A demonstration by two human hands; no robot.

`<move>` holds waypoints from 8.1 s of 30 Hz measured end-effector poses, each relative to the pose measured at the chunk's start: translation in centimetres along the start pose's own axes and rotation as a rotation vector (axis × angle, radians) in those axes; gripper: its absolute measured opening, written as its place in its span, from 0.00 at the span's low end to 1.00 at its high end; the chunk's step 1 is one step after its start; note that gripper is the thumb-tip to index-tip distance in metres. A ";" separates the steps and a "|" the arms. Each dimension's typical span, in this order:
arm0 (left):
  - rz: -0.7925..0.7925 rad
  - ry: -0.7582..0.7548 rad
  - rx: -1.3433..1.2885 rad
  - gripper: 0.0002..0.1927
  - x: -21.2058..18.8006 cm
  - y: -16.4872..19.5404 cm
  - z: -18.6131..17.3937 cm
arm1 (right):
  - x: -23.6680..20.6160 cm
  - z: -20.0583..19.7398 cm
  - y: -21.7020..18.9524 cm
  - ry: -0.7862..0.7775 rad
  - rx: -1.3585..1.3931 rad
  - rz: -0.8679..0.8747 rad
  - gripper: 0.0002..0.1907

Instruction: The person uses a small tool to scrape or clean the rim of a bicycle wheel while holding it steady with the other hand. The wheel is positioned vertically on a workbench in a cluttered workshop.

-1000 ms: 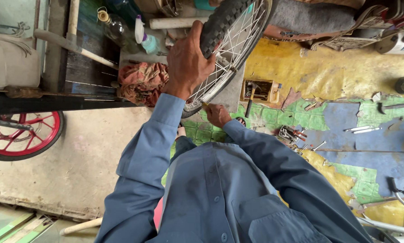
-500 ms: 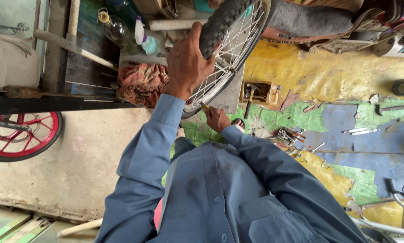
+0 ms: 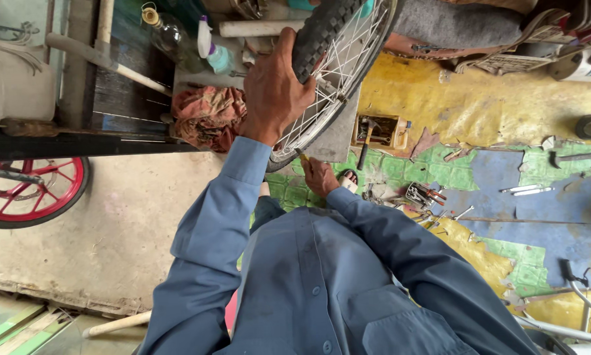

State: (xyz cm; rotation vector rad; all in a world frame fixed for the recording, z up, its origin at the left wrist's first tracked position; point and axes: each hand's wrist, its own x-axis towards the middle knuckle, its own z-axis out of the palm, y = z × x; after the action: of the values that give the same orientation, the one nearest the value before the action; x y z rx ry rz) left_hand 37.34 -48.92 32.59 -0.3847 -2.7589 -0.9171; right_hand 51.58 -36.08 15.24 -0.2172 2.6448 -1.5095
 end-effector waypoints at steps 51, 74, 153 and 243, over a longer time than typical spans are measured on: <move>0.041 0.041 0.042 0.44 -2.1 -0.2 0.3 | 2.4 -1.2 -1.8 -0.131 -0.296 0.215 0.15; 0.021 -0.019 -0.006 0.45 -2.9 1.0 1.3 | 3.3 -1.8 -0.7 -0.410 -0.215 0.075 0.19; -0.016 -0.047 -0.029 0.33 -2.3 0.5 0.4 | -3.9 2.4 -0.1 0.064 -0.088 0.063 0.16; -0.008 -0.096 0.022 0.41 -0.7 -0.3 -3.1 | 4.0 0.6 -1.8 -0.175 -0.176 0.105 0.13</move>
State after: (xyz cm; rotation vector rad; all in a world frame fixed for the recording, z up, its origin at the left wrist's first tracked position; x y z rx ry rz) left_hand 38.23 -51.16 34.66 -0.4251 -2.8569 -0.8915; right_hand 47.84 -38.20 16.49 -0.2079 2.6042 -1.1708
